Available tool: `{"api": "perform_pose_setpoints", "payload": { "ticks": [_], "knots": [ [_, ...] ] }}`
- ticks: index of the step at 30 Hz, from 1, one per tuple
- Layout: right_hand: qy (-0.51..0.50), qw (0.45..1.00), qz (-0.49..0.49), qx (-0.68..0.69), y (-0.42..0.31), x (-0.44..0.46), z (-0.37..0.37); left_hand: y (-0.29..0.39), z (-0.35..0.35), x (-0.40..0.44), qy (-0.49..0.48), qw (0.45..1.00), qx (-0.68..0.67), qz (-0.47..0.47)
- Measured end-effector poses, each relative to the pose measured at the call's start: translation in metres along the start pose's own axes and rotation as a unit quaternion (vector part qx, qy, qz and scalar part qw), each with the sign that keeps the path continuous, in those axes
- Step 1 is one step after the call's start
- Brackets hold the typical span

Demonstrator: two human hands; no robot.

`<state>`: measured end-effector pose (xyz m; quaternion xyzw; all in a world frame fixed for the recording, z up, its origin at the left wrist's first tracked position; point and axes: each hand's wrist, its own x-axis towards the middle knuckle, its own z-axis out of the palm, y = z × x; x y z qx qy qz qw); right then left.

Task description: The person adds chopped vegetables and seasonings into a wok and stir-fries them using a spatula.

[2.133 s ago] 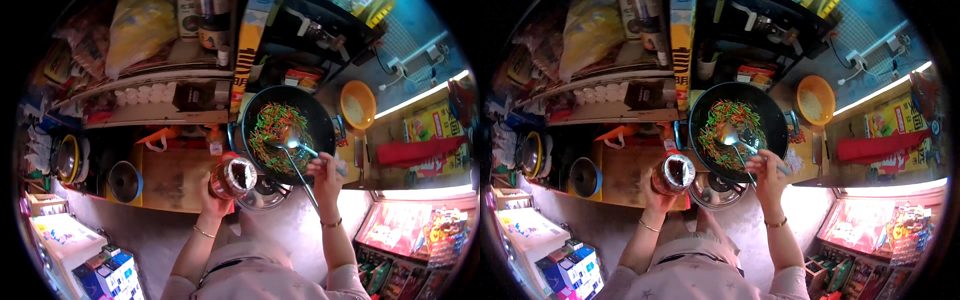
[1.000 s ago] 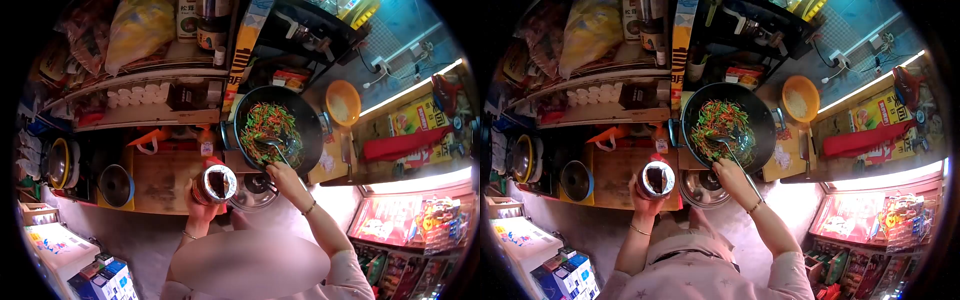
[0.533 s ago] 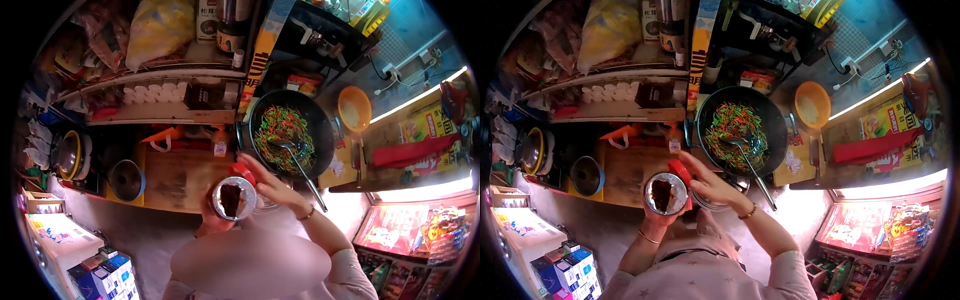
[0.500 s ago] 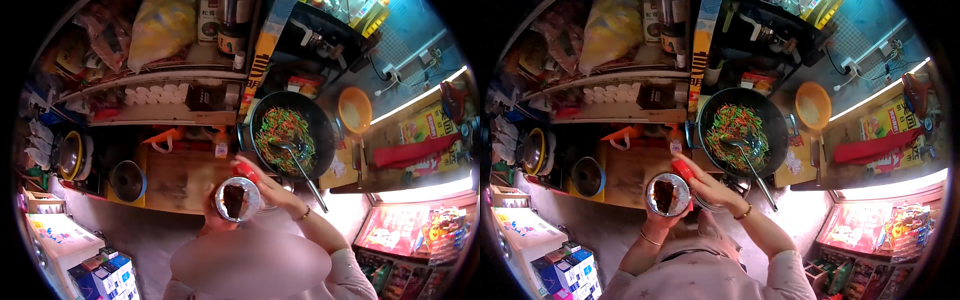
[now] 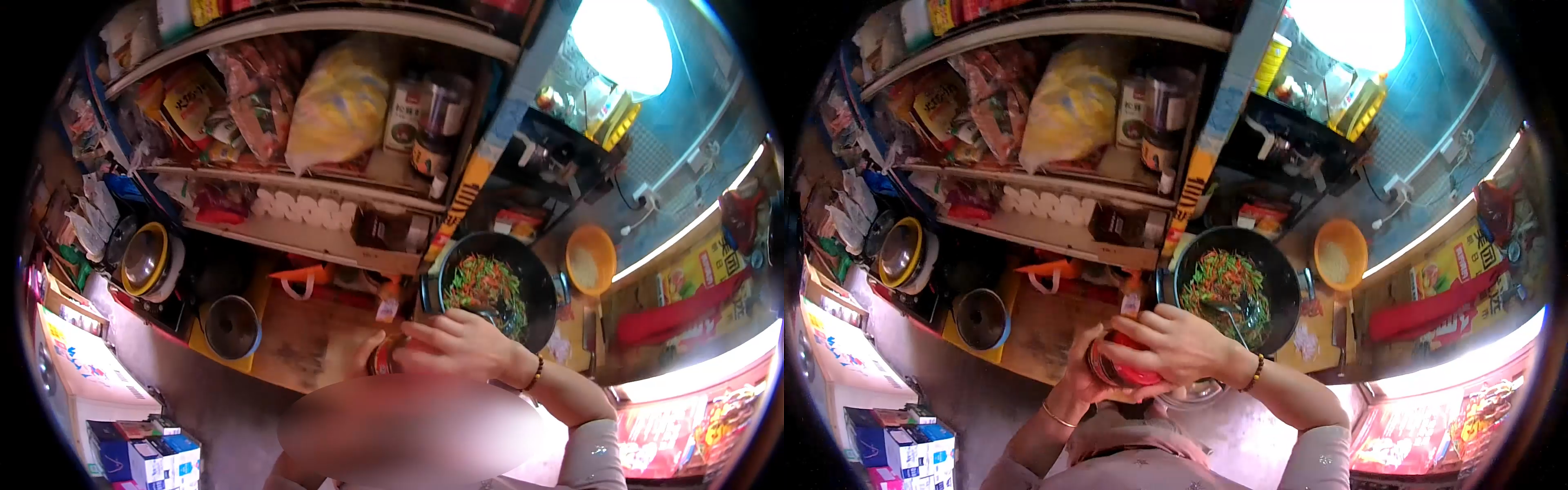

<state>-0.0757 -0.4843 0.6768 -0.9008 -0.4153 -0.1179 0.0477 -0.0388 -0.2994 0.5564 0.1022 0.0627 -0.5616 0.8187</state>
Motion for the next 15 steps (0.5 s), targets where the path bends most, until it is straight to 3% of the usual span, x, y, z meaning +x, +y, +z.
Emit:
{"api": "perform_pose_setpoints", "payload": {
  "ticks": [2, 5, 6, 7, 9, 10, 13, 15],
  "knots": [
    [0.031, 0.995, -0.089, -0.041, 0.007, 0.009, -0.004, 0.012, -0.025, 0.003, -0.135, 0.972, -0.157, -0.115],
    [0.037, 0.988, -0.151, -0.014, 0.012, 0.020, 0.001, 0.019, 0.006, -0.012, 0.053, 0.994, -0.005, -0.100],
    [0.036, 0.987, -0.153, -0.018, 0.013, 0.025, 0.001, 0.024, 0.003, -0.009, 0.029, 0.994, -0.015, -0.105],
    [0.038, 0.998, -0.032, 0.038, 0.013, 0.028, 0.003, 0.030, 0.001, -0.005, 0.005, 0.994, -0.025, -0.109],
    [0.061, 0.962, 0.227, 0.140, 0.016, 0.039, 0.012, 0.032, 0.004, 0.009, 0.026, 0.978, 0.095, 0.182],
    [0.081, 0.902, 0.367, 0.213, 0.020, 0.050, 0.016, 0.035, 0.023, 0.018, 0.089, 0.870, 0.257, 0.412],
    [0.140, 0.914, 0.338, 0.177, 0.047, 0.079, 0.002, 0.073, 0.045, 0.040, 0.036, 0.819, 0.306, 0.484],
    [0.153, 0.923, 0.326, 0.133, 0.067, 0.099, -0.014, 0.093, 0.046, 0.062, -0.085, 0.777, 0.263, 0.566]
  ]
}}
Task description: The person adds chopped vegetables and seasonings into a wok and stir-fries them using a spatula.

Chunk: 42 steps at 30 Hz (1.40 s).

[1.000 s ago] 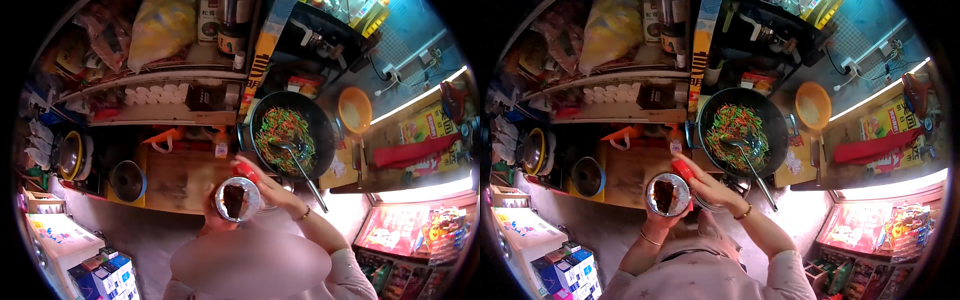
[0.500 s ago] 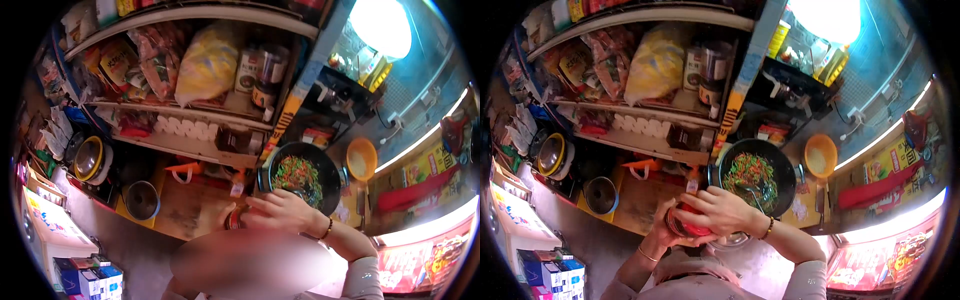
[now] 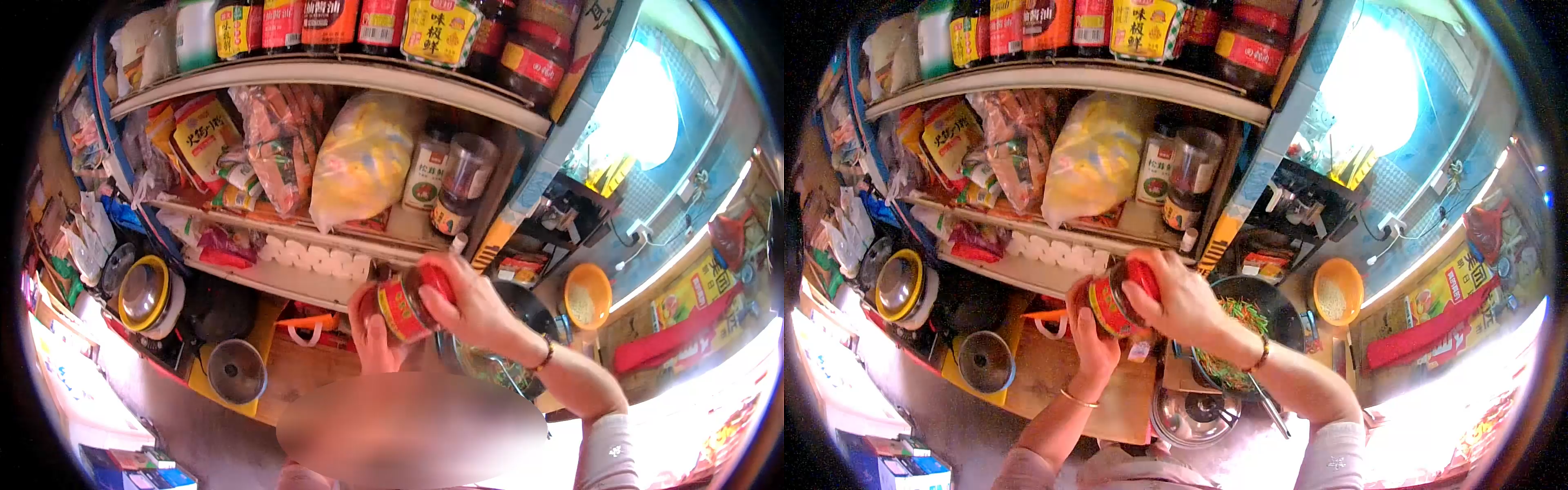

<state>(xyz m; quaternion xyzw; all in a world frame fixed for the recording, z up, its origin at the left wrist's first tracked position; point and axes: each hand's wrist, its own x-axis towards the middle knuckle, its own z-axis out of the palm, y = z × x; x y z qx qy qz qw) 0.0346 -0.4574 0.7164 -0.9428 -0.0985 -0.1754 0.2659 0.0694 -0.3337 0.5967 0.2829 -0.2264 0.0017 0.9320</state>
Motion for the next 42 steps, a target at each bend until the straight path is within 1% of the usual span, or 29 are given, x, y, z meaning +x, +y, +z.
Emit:
{"api": "perform_pose_setpoints", "payload": {
  "ticks": [2, 4, 6, 7, 9, 10, 11, 12, 13, 15, 16, 17, 18, 19, 20, 22, 23, 25, 26, 27, 28, 30, 31, 33, 34, 35, 37, 39, 42],
  "knots": [
    [0.013, 0.998, -0.004, -0.067, 0.000, 0.035, -0.015, 0.000, 0.006, 0.047, -0.006, 1.000, 0.021, -0.010],
    [0.018, 0.988, 0.009, -0.153, 0.003, 0.069, -0.024, 0.000, -0.001, 0.059, -0.004, 0.999, 0.043, -0.028],
    [0.019, 0.961, 0.015, -0.275, 0.018, 0.094, -0.016, 0.000, -0.025, 0.075, 0.072, 0.987, 0.118, -0.079],
    [0.019, 0.947, 0.023, -0.319, 0.025, 0.104, -0.011, 0.001, -0.035, 0.073, 0.062, 0.984, 0.155, -0.056],
    [-0.012, 0.942, 0.004, -0.335, 0.056, 0.117, 0.001, 0.007, -0.049, 0.060, 0.021, 0.978, 0.208, -0.016],
    [0.003, 0.925, -0.032, -0.379, 0.065, 0.123, 0.005, 0.012, -0.053, 0.057, -0.002, 0.974, 0.226, 0.001],
    [0.010, 0.928, -0.048, -0.369, 0.079, 0.131, 0.014, 0.016, -0.057, 0.058, -0.007, 0.969, 0.245, -0.007],
    [-0.006, 0.924, -0.041, -0.380, 0.075, 0.133, 0.017, 0.028, -0.052, 0.060, -0.021, 0.966, 0.257, -0.005],
    [0.003, 0.923, -0.043, -0.383, 0.075, 0.136, 0.019, 0.038, -0.046, 0.066, -0.028, 0.966, 0.257, 0.003],
    [-0.034, 0.909, -0.066, -0.409, 0.077, 0.141, 0.023, 0.054, -0.034, 0.078, -0.075, 0.938, 0.337, 0.029],
    [-0.030, 0.909, -0.069, -0.411, 0.075, 0.139, 0.022, 0.056, -0.035, 0.092, -0.113, 0.906, 0.398, 0.087],
    [0.010, 0.893, -0.114, -0.435, 0.070, 0.135, 0.020, 0.068, -0.021, 0.105, -0.116, 0.905, 0.399, 0.090],
    [0.052, 0.873, -0.157, -0.459, 0.065, 0.134, 0.014, 0.084, -0.003, 0.120, -0.150, 0.848, 0.475, 0.184],
    [0.058, 0.870, -0.157, -0.464, 0.041, 0.130, -0.006, 0.099, 0.016, 0.137, -0.180, 0.775, 0.539, 0.277],
    [-0.018, 0.870, -0.123, -0.477, 0.018, 0.122, -0.031, 0.108, 0.032, 0.154, -0.191, 0.753, 0.544, 0.318],
    [0.021, 0.859, -0.095, -0.502, -0.025, 0.115, -0.090, 0.125, 0.069, 0.190, -0.195, 0.712, 0.545, 0.398],
    [0.121, 0.853, -0.110, -0.496, -0.035, 0.128, -0.120, 0.129, 0.092, 0.207, -0.190, 0.693, 0.543, 0.435],
    [0.300, 0.831, -0.146, -0.446, -0.052, 0.162, -0.179, 0.125, 0.131, 0.238, -0.163, 0.682, 0.533, 0.474],
    [0.272, 0.813, -0.187, -0.480, -0.050, 0.184, -0.203, 0.121, 0.147, 0.250, -0.162, 0.682, 0.529, 0.478],
    [0.241, 0.792, -0.228, -0.513, -0.046, 0.206, -0.222, 0.116, 0.162, 0.260, -0.137, 0.660, 0.551, 0.493],
    [0.243, 0.788, -0.231, -0.517, -0.046, 0.226, -0.239, 0.111, 0.172, 0.266, -0.108, 0.636, 0.572, 0.506],
    [0.011, 0.800, -0.130, -0.585, -0.047, 0.257, -0.258, 0.099, 0.179, 0.270, -0.085, 0.627, 0.598, 0.492],
    [0.010, 0.799, -0.132, -0.586, -0.053, 0.266, -0.259, 0.093, 0.180, 0.273, -0.062, 0.617, 0.626, 0.474],
    [-0.137, 0.829, 0.065, -0.538, -0.070, 0.280, -0.253, 0.084, 0.177, 0.277, -0.050, 0.617, 0.618, 0.484],
    [-0.131, 0.805, 0.106, -0.568, -0.075, 0.282, -0.247, 0.082, 0.177, 0.278, -0.045, 0.622, 0.614, 0.484],
    [-0.130, 0.805, 0.105, -0.569, -0.081, 0.284, -0.244, 0.082, 0.176, 0.279, -0.041, 0.627, 0.609, 0.484],
    [-0.160, 0.778, 0.153, -0.588, -0.089, 0.286, -0.242, 0.081, 0.175, 0.281, -0.044, 0.625, 0.611, 0.484],
    [-0.157, 0.776, 0.148, -0.592, -0.078, 0.292, -0.244, 0.078, 0.174, 0.281, -0.050, 0.625, 0.614, 0.480],
    [-0.136, 0.772, 0.121, -0.608, -0.091, 0.279, -0.243, 0.077, 0.173, 0.280, -0.060, 0.619, 0.614, 0.487]
  ]
}}
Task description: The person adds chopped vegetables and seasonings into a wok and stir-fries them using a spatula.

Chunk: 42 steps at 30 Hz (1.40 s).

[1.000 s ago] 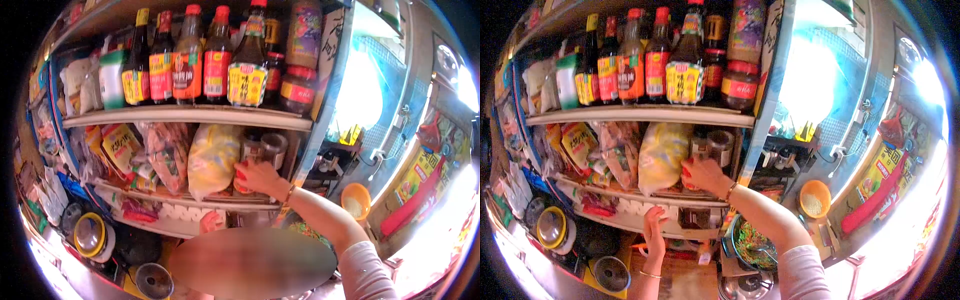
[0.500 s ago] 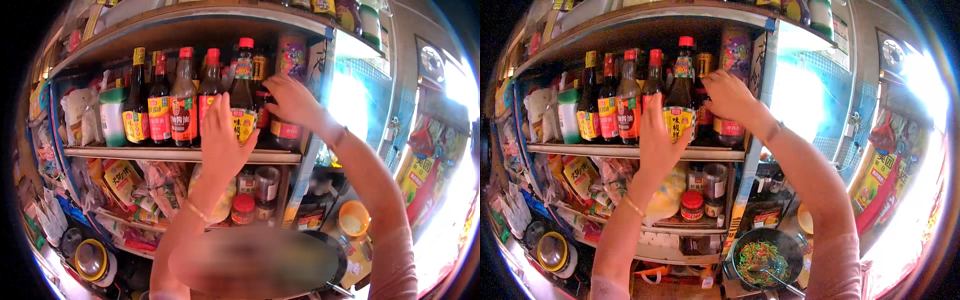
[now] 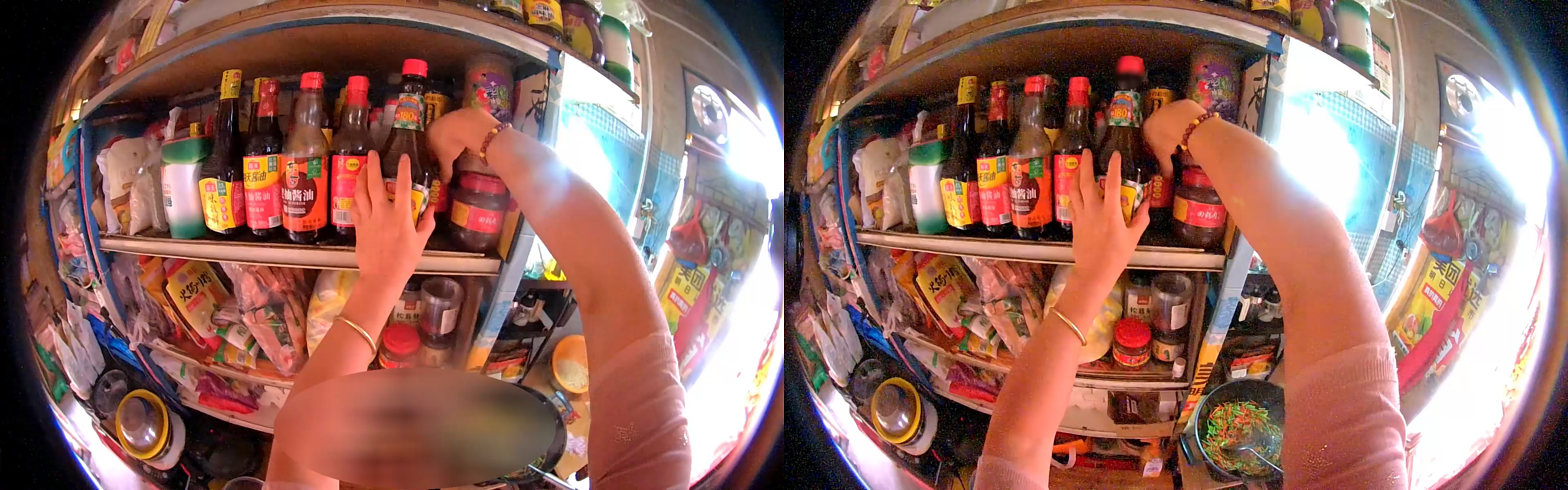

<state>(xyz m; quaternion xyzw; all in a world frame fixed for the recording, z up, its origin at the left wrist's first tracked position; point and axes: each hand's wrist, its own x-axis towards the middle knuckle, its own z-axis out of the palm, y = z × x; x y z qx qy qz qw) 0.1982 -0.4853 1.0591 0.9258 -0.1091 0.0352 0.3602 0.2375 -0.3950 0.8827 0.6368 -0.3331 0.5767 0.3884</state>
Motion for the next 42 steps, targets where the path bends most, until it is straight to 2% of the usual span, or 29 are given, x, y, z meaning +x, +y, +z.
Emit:
{"api": "perform_pose_setpoints", "payload": {
  "ticks": [1, 5, 7, 11, 13, 18, 21, 24, 25, 26, 27, 28, 29, 30, 31, 32, 34, 35, 36, 39, 41, 42],
  "knots": [
    [0.029, 0.999, -0.004, -0.014, -0.001, -0.007, -0.005, 0.000, 0.000, 0.001, 0.006, 1.000, -0.003, 0.003],
    [0.018, 0.999, 0.007, -0.036, 0.021, 0.015, -0.018, 0.002, -0.001, 0.001, 0.005, 1.000, 0.007, 0.005],
    [0.049, 0.998, -0.011, -0.031, 0.034, 0.015, -0.029, 0.002, -0.001, 0.002, 0.006, 1.000, -0.003, 0.007],
    [0.105, 0.994, 0.015, -0.015, 0.044, -0.003, -0.030, 0.003, 0.000, 0.001, 0.010, 1.000, -0.012, 0.006],
    [0.266, 0.961, -0.067, 0.022, 0.051, -0.015, -0.023, 0.002, 0.004, 0.000, 0.017, 1.000, 0.002, 0.009],
    [0.302, 0.953, -0.033, 0.010, 0.053, -0.059, -0.035, 0.004, 0.004, 0.000, 0.001, 1.000, 0.023, 0.010],
    [0.349, 0.935, -0.056, 0.042, 0.057, -0.084, -0.033, 0.001, -0.001, 0.000, -0.017, 0.999, 0.035, 0.021],
    [0.356, 0.928, -0.047, 0.101, 0.045, -0.125, -0.016, 0.009, -0.021, -0.006, 0.093, 0.990, -0.106, 0.023],
    [0.365, 0.919, -0.038, 0.143, 0.037, -0.137, -0.003, 0.028, -0.040, -0.015, 0.108, 0.947, -0.300, -0.030],
    [0.374, 0.898, -0.041, 0.228, 0.024, -0.146, 0.016, 0.055, -0.061, -0.028, 0.083, 0.872, -0.469, -0.114],
    [0.381, 0.878, -0.028, 0.289, 0.001, -0.158, 0.039, 0.076, -0.075, -0.044, 0.056, 0.760, -0.616, -0.201],
    [0.355, 0.834, -0.027, 0.422, -0.026, -0.171, 0.061, 0.076, -0.075, -0.069, 0.013, 0.732, -0.642, -0.226],
    [0.445, 0.781, -0.031, 0.436, -0.053, -0.186, 0.084, 0.092, -0.081, -0.094, 0.030, 0.704, -0.636, -0.313],
    [0.441, 0.778, -0.026, 0.447, -0.076, -0.199, 0.106, 0.107, -0.088, -0.119, 0.052, 0.666, -0.629, -0.397],
    [0.433, 0.775, -0.021, 0.460, -0.098, -0.212, 0.128, 0.119, -0.093, -0.147, 0.075, 0.605, -0.624, -0.488],
    [0.411, 0.789, -0.023, 0.456, -0.121, -0.226, 0.152, 0.125, -0.100, -0.182, 0.058, 0.599, -0.604, -0.523],
    [0.362, 0.804, -0.034, 0.470, -0.152, -0.249, 0.203, 0.130, -0.109, -0.241, 0.048, 0.503, -0.552, -0.663],
    [0.347, 0.800, -0.046, 0.488, -0.165, -0.258, 0.232, 0.139, -0.116, -0.260, 0.034, 0.482, -0.514, -0.709],
    [0.315, 0.789, -0.058, 0.525, -0.175, -0.272, 0.254, 0.144, -0.125, -0.287, -0.002, 0.468, -0.521, -0.714],
    [0.232, 0.808, -0.098, 0.533, -0.194, -0.309, 0.295, 0.157, -0.147, -0.347, -0.092, 0.401, -0.518, -0.750],
    [0.243, 0.780, -0.137, 0.560, -0.205, -0.324, 0.320, 0.173, -0.157, -0.367, -0.126, 0.309, -0.497, -0.801],
    [0.243, 0.775, -0.169, 0.558, -0.209, -0.331, 0.328, 0.182, -0.164, -0.375, -0.133, 0.238, -0.503, -0.820]
  ]
}}
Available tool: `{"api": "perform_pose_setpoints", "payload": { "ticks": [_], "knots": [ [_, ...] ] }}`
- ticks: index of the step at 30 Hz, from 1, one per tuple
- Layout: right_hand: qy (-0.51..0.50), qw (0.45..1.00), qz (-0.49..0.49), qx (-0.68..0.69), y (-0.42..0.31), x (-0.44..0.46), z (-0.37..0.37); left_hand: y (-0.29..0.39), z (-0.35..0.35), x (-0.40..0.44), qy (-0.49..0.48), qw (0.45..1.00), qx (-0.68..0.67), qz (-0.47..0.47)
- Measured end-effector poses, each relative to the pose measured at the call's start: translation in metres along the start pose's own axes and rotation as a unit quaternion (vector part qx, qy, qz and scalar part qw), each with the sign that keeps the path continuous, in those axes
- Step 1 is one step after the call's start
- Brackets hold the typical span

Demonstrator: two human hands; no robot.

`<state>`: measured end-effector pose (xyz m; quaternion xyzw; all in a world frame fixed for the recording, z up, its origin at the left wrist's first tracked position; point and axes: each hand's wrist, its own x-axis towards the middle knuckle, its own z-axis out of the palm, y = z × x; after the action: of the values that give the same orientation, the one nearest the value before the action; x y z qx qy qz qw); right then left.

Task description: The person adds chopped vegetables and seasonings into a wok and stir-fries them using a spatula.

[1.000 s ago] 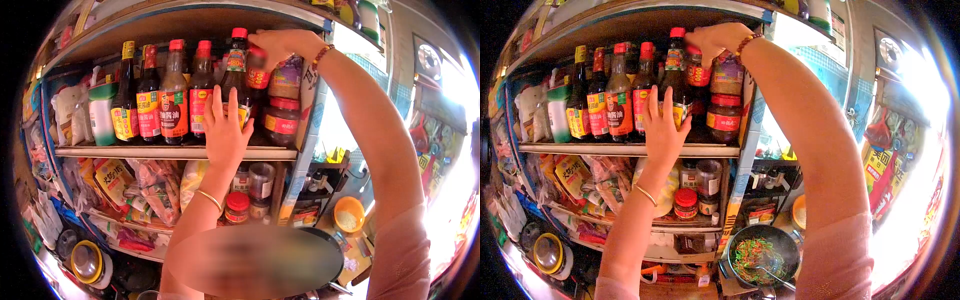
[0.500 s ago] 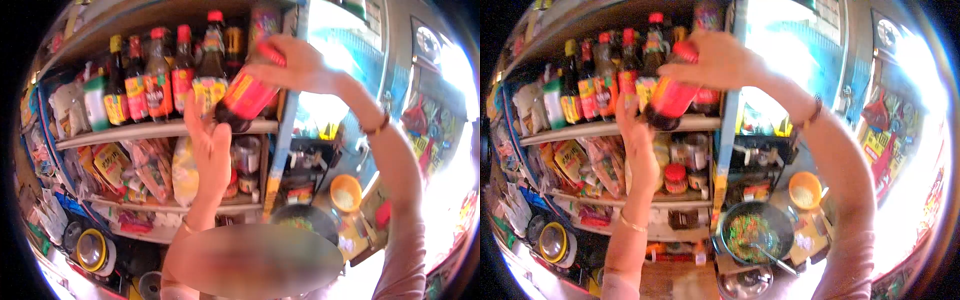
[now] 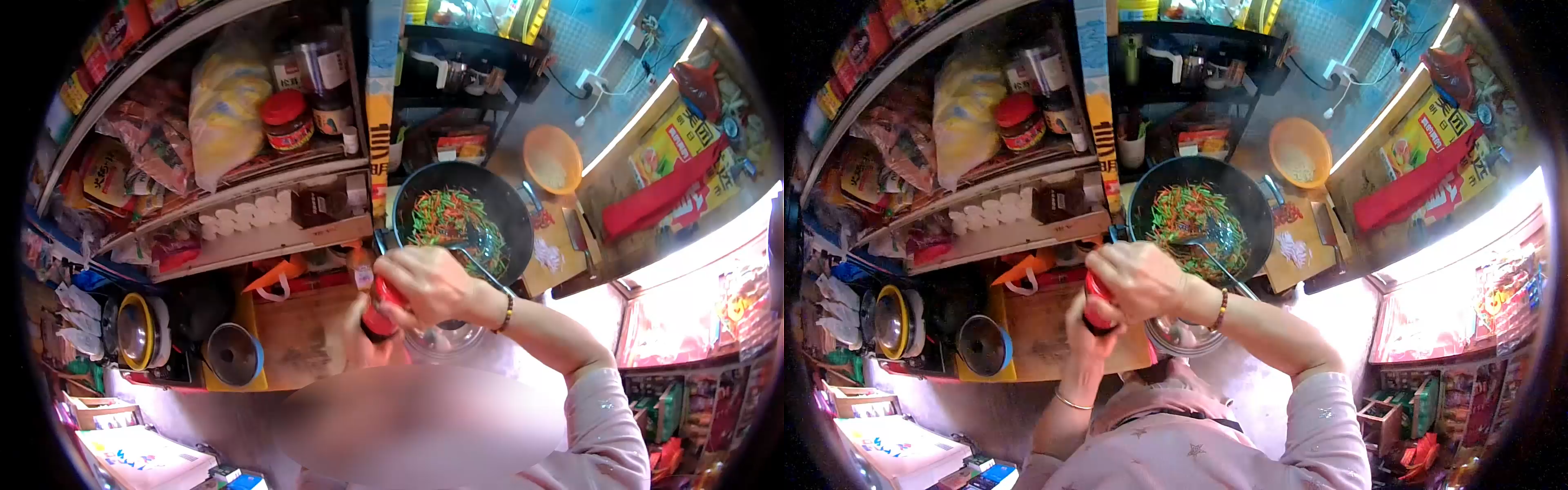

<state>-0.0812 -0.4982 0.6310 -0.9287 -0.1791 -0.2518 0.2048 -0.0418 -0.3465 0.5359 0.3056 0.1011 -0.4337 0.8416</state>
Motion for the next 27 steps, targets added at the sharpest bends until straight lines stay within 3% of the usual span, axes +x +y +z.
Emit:
{"api": "perform_pose_setpoints", "payload": {
  "ticks": [1, 3, 5, 6, 7, 9, 18, 23, 24, 25, 26, 27],
  "knots": [
    [-0.018, 0.999, -0.029, 0.009, -0.001, -0.006, 0.001, -0.011, 0.003, -0.006, -0.007, 0.997, -0.036, -0.062],
    [-0.055, 0.998, -0.024, 0.037, -0.003, -0.022, -0.004, -0.026, 0.001, -0.016, 0.016, 0.997, -0.028, -0.075],
    [-0.034, 0.991, -0.094, 0.089, -0.003, -0.031, -0.011, -0.038, -0.019, -0.010, -0.065, 0.988, -0.032, -0.134],
    [-0.046, 0.992, -0.037, 0.112, -0.004, -0.040, -0.015, -0.039, -0.027, -0.004, -0.115, 0.982, -0.015, -0.146],
    [-0.048, 0.992, -0.034, 0.113, -0.006, -0.049, -0.012, -0.042, -0.026, -0.004, -0.114, 0.982, -0.017, -0.149],
    [0.044, 0.993, 0.039, 0.102, -0.013, -0.068, -0.001, -0.047, -0.023, -0.002, -0.067, 0.990, 0.002, -0.125],
    [-0.011, 0.996, 0.006, 0.084, -0.017, -0.100, -0.004, -0.058, -0.031, 0.001, -0.090, 0.982, 0.031, -0.161],
    [0.028, 0.998, -0.016, 0.056, -0.009, -0.100, -0.025, -0.054, -0.034, 0.006, -0.068, 0.977, -0.008, -0.201],
    [0.088, 0.955, 0.163, 0.232, -0.007, -0.105, -0.017, -0.050, -0.038, 0.005, -0.145, 0.967, -0.015, -0.210],
    [0.143, 0.845, 0.332, 0.393, -0.007, -0.110, -0.007, -0.047, -0.041, 0.004, -0.220, 0.950, -0.022, -0.220],
    [0.175, 0.765, 0.425, 0.451, -0.008, -0.112, 0.010, -0.048, -0.043, 0.002, -0.220, 0.949, -0.021, -0.224],
    [0.083, 0.791, 0.462, 0.392, -0.008, -0.116, 0.020, -0.051, -0.046, -0.001, -0.184, 0.951, -0.052, -0.244]
  ]
}}
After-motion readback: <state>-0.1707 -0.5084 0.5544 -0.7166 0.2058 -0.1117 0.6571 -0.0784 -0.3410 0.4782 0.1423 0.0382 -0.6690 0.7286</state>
